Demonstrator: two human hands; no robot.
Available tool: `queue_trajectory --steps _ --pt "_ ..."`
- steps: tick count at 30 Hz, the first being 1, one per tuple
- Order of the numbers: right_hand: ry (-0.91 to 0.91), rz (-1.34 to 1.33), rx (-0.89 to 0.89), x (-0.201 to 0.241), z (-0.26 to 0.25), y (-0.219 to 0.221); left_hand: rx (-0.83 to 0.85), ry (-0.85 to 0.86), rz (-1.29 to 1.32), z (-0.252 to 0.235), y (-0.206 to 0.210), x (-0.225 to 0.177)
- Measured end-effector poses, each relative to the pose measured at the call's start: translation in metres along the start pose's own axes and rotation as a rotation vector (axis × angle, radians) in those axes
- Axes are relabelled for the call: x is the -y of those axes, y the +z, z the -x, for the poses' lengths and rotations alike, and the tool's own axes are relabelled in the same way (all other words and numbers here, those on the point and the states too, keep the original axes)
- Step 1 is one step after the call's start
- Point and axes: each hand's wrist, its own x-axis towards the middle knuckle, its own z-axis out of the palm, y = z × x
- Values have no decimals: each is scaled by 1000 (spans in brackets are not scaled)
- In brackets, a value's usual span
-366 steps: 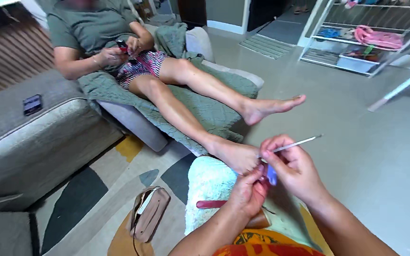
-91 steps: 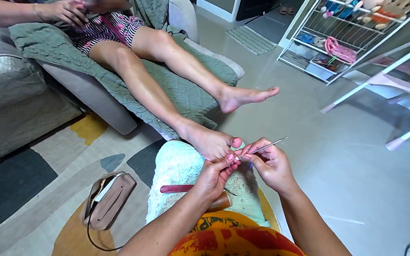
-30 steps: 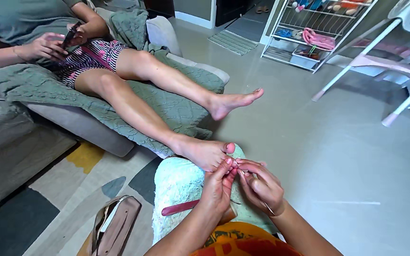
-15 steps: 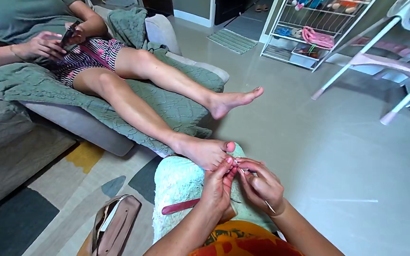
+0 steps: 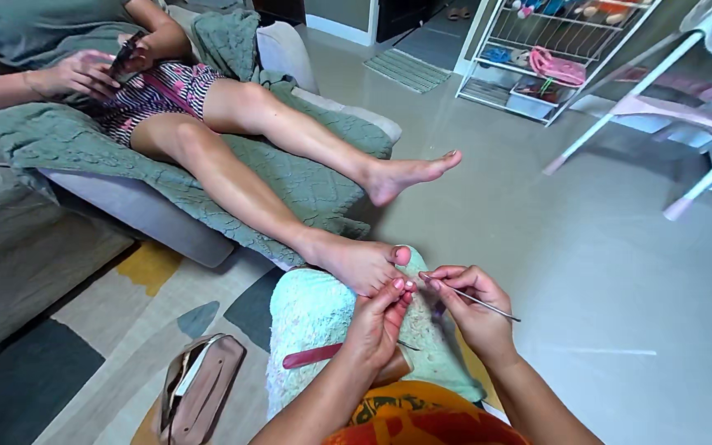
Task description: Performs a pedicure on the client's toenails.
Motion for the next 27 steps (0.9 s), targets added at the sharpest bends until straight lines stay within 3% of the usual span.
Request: queue_trajectory --steps 3,5,7,11,14,27 --pt "-73 570 161 -27 12 -21 44 -43 41 1 -5 -3" --pt "-116 781 282 -38 24 -29 72 -67 68 2 -7 -5" --pt "-81 700 265 -39 29 -32 86 -80 82 2 -8 -6" --pt "122 126 132 -8 9 -25 65 -81 60 3 -7 -7" --pt "91 -129 158 15 -10 -13 53 -61 29 5 -5 -7" --pt "115 -66 473 24 -47 -9 -35 -5 -40 7 0 -4"
